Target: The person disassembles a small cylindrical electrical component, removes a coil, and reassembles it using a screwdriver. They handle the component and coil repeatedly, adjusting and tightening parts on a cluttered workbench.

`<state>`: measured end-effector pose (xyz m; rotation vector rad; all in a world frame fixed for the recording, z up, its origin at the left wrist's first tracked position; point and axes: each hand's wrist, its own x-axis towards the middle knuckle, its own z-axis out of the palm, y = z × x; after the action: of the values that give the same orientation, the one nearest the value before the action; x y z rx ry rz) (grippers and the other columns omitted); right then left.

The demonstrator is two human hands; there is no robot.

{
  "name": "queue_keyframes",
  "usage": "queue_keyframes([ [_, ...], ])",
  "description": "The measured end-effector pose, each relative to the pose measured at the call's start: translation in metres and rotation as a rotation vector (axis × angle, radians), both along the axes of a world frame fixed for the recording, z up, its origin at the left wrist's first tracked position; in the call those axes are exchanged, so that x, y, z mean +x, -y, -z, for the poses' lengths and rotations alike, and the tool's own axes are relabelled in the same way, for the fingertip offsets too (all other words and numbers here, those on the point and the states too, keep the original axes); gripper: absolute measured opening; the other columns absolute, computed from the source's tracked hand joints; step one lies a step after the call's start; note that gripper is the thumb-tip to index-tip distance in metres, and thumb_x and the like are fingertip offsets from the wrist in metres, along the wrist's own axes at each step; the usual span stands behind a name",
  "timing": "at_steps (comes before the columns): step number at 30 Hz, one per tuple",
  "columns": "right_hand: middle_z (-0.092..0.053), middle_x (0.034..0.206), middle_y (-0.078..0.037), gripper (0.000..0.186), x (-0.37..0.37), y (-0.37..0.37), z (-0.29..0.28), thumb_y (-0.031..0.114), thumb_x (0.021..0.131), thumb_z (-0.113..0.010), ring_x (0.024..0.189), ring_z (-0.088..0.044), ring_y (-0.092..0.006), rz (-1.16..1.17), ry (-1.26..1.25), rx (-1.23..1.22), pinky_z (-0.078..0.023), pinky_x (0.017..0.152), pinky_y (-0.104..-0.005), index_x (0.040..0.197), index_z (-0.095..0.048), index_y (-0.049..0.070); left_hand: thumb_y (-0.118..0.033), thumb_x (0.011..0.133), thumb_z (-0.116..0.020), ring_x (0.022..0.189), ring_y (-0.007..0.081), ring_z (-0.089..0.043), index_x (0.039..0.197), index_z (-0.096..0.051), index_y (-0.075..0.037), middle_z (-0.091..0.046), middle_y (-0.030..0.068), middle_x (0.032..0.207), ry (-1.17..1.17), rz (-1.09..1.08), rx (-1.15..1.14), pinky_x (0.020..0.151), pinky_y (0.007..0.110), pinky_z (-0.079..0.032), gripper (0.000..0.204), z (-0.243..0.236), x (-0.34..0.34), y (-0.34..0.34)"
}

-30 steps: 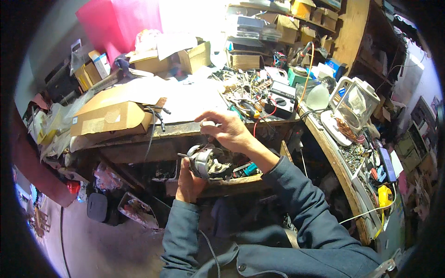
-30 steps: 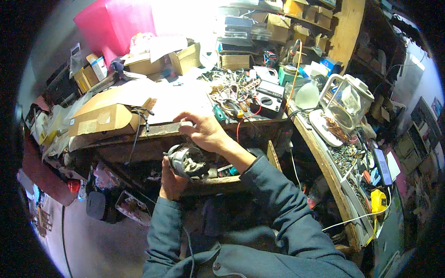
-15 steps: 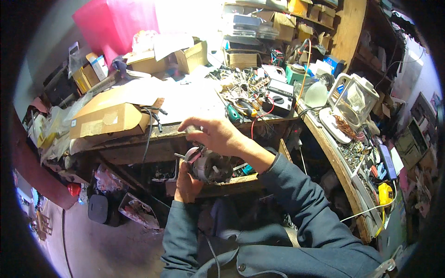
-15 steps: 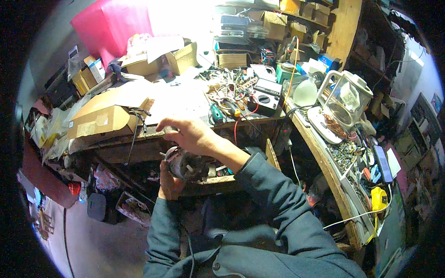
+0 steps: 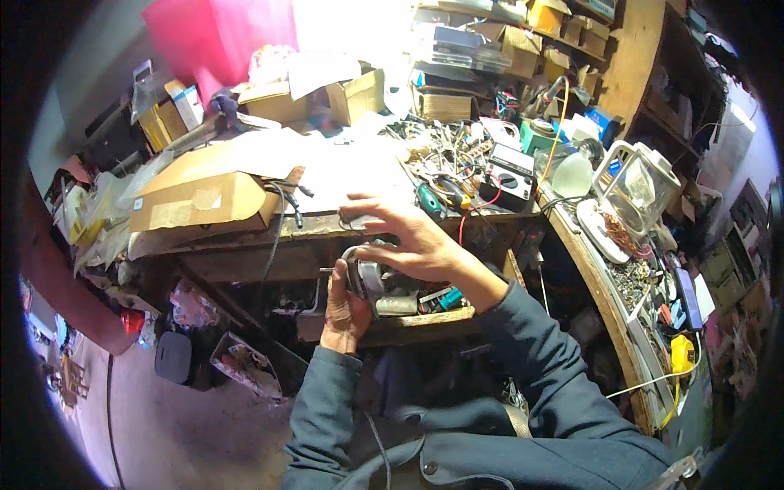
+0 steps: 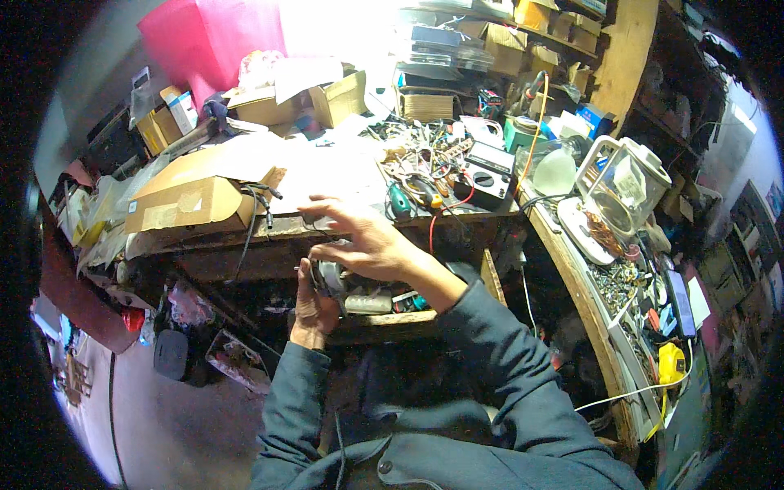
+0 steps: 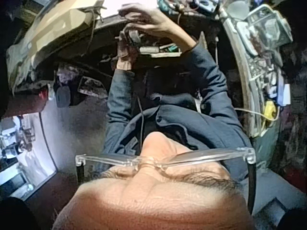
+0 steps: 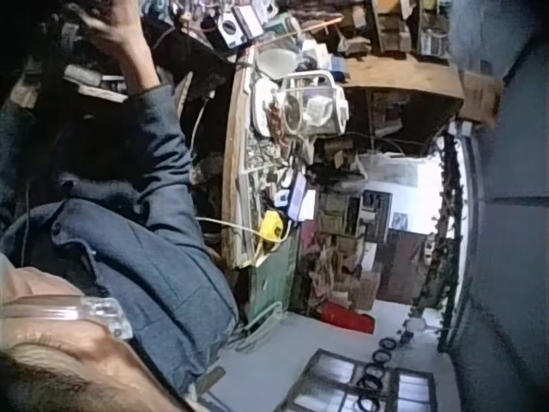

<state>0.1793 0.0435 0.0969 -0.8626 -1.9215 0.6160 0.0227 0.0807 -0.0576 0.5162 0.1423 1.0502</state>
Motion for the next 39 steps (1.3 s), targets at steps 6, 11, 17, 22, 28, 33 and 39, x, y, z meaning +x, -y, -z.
queue_keyframes([
  [6, -0.056, 0.137, -0.012, 0.069, 0.017, 0.042, 0.033, 0.019, 0.082, -0.085, 0.128, -0.057, -0.0248, 0.273, -0.014, -0.022, -0.050, 0.103, -0.0414, 0.142, -0.054, 0.006, -0.057, 0.091, -0.070, 0.126, 0.0266, -0.060, 0.139, -0.055, -0.005, -0.062, 0.0107, 0.136, -0.007, -0.032, 0.072, 0.110, 0.046, -0.046, 0.073, -0.011, -0.004, 0.006],
  [11, -0.064, 0.125, -0.021, 0.064, 0.003, 0.054, 0.061, 0.020, 0.075, -0.089, 0.115, -0.065, -0.0368, 0.422, 0.133, 0.267, -0.053, 0.098, -0.0419, 0.128, -0.061, 0.002, -0.054, 0.088, -0.075, 0.119, 0.0222, -0.063, 0.136, -0.054, -0.003, -0.065, 0.0096, 0.129, -0.063, -0.109, 0.195, 0.104, 0.041, -0.051, 0.073, -0.008, -0.003, 0.008],
  [17, -0.063, 0.130, -0.024, 0.060, 0.002, 0.060, 0.067, 0.018, 0.073, -0.090, 0.120, -0.064, -0.0377, 0.404, 0.048, 0.241, -0.053, 0.101, -0.0422, 0.124, -0.063, 0.002, -0.047, 0.081, -0.084, 0.119, 0.0212, -0.062, 0.136, -0.050, -0.005, -0.064, 0.0076, 0.125, -0.012, -0.101, 0.240, 0.103, 0.040, -0.051, 0.077, -0.006, -0.002, 0.009],
  [22, -0.062, 0.129, -0.024, 0.063, -0.001, 0.063, 0.069, 0.019, 0.074, -0.090, 0.120, -0.063, -0.0370, 0.392, 0.032, 0.260, -0.052, 0.101, -0.0426, 0.127, -0.061, 0.001, -0.047, 0.081, -0.085, 0.118, 0.0224, -0.062, 0.139, -0.047, -0.004, -0.062, 0.0097, 0.127, -0.015, -0.132, 0.245, 0.104, 0.040, -0.051, 0.082, -0.006, -0.005, 0.017],
  [28, -0.064, 0.117, -0.021, 0.057, -0.001, 0.062, 0.040, 0.033, 0.083, -0.082, 0.113, -0.063, -0.0378, 0.324, -0.020, 0.058, -0.049, 0.101, -0.0418, 0.123, -0.060, -0.002, -0.047, 0.080, -0.085, 0.116, 0.0214, -0.063, 0.139, -0.046, -0.002, -0.062, 0.0100, 0.124, -0.042, -0.131, 0.244, 0.102, 0.038, -0.052, 0.084, -0.007, -0.005, 0.015],
  [33, -0.069, 0.099, -0.019, 0.048, 0.017, 0.014, 0.028, 0.048, 0.088, -0.072, 0.096, -0.066, -0.0363, 0.342, 0.325, -0.056, -0.053, 0.085, -0.0425, 0.103, -0.070, 0.002, -0.044, 0.076, -0.089, 0.111, 0.0186, -0.064, 0.136, -0.048, -0.002, -0.063, 0.0072, 0.122, -0.120, -0.113, 0.268, 0.098, 0.035, -0.053, 0.084, -0.008, -0.005, 0.013],
  [39, -0.070, 0.089, -0.016, 0.021, 0.006, 0.002, 0.018, 0.022, 0.083, -0.074, 0.090, -0.068, -0.0370, 0.474, 0.531, -0.036, -0.054, 0.081, -0.0429, 0.092, -0.071, 0.004, -0.036, 0.076, -0.090, 0.110, 0.0160, -0.063, 0.135, -0.050, -0.003, -0.064, 0.0047, 0.120, -0.145, -0.157, 0.239, 0.096, 0.032, -0.052, 0.078, -0.010, -0.001, 0.010],
])
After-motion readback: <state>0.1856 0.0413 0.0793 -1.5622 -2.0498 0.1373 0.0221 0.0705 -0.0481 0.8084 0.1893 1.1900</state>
